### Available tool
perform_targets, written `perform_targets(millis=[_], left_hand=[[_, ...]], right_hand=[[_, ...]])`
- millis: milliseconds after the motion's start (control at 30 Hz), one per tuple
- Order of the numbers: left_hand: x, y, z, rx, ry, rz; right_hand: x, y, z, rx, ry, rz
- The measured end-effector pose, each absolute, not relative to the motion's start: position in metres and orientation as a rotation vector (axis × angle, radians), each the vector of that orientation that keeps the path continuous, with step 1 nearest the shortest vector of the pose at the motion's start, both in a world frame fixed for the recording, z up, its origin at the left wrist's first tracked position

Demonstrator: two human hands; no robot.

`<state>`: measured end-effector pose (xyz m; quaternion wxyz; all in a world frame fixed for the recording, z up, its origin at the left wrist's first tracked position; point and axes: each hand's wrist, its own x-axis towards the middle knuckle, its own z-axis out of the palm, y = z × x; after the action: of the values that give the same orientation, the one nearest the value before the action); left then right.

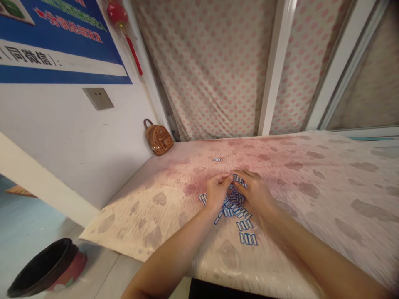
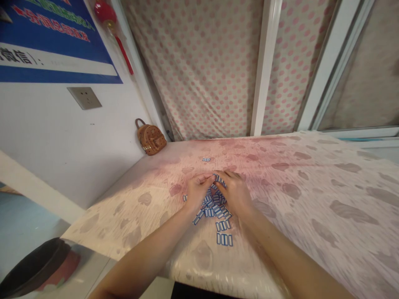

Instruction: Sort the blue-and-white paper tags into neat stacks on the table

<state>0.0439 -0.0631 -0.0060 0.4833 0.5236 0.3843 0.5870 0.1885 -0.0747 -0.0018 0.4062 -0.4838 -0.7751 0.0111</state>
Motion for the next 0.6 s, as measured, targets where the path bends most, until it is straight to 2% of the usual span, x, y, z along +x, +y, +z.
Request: perform_targets(millis=[200, 467, 600], left_hand=[[0.0430, -0.0654, -0.0029, 1.279, 0.949, 1.424], [0.0417, -0.0655, 0.0001, 1.260, 0.921, 1.494], [0.0408, -0.0650, 0.0009, 1.320, 0.942, 1.489]], right_hand=[[0.1866, -0.0758, -0.0018, -1.202, -1.902, 0.142], [0.1872, -0.0736, 0.0003, -1.135, -1.589, 0.627], [0.1879, -0.0720, 0.0007, -1.105, -1.535, 0.732]])
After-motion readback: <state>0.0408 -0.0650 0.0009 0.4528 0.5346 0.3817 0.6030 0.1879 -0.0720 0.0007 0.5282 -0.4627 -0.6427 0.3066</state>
